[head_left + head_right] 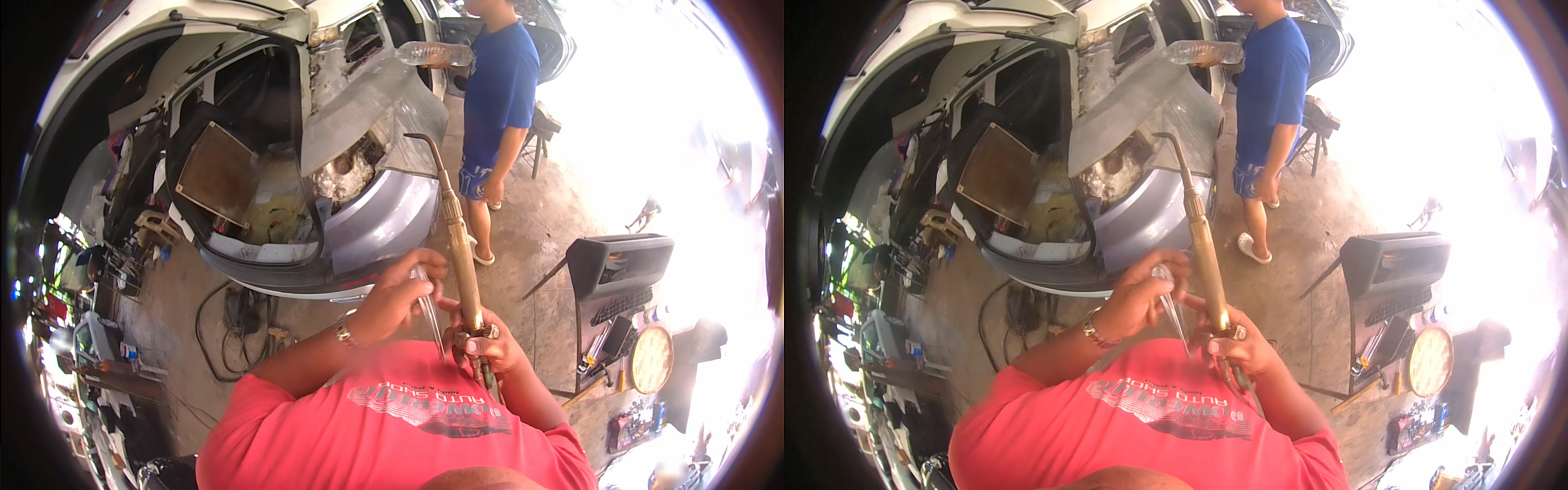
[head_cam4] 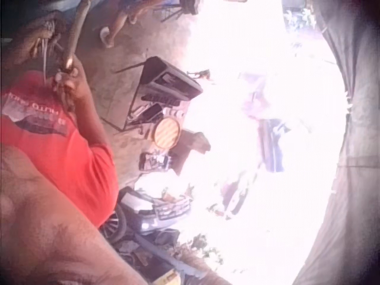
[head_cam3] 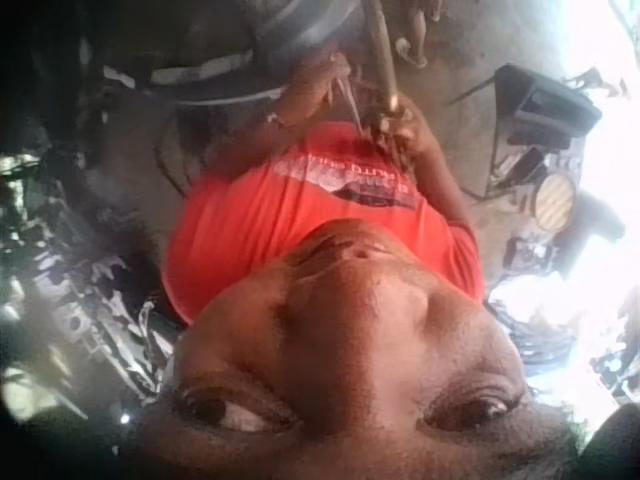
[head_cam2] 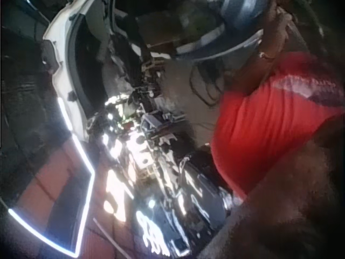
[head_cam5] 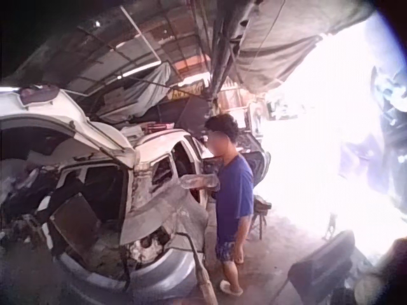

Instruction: The person uses a welding torch and filler rod to weld the inner metal frame of a car door. They repeatedly ignite the torch, apply welds along seams, and pause to inspect the work. Another person is present nearby but does not assist with the welding.

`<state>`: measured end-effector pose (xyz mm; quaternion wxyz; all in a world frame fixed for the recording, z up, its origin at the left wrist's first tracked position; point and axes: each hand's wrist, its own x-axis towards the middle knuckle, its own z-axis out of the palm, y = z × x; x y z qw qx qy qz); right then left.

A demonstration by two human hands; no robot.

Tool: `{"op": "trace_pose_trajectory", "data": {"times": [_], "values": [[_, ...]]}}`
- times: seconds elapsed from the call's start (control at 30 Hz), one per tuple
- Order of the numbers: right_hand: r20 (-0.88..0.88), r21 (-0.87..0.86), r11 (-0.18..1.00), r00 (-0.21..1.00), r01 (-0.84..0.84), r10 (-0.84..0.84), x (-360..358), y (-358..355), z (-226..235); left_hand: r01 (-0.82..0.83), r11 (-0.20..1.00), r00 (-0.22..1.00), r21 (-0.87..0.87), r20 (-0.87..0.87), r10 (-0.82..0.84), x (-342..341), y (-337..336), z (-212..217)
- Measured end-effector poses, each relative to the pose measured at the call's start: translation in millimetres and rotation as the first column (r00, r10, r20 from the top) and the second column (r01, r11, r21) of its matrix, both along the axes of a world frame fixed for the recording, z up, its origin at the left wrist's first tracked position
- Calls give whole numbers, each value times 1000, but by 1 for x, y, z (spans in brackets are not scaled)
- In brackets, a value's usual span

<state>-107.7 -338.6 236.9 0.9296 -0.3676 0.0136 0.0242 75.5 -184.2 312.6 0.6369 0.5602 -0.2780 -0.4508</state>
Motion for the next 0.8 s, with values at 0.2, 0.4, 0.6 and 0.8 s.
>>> {"op": "trace_pose_trajectory", "data": {"times": [0.2, 0.4, 0.6, 0.8], "values": [[77, -19, 1000, 997, 19, -17, -3, 2, -8, 51, 998, 997, 43, 53, -53, -16, -15, -6], [25, -170, 985, 1000, 21, -17, -5, -2, -14, 21, 999, 993, 47, 118, -26, -29, 2, -17], [-12, -115, 992, 999, 51, -53, -1, -5, -20, 279, 885, 952, 372, 15, -306, -16, 46, -21], [38, -117, 986, 993, 119, -115, 10, -10, -27, 73, 934, 997, 351, -47, -60, -2, 69, -22]]}}
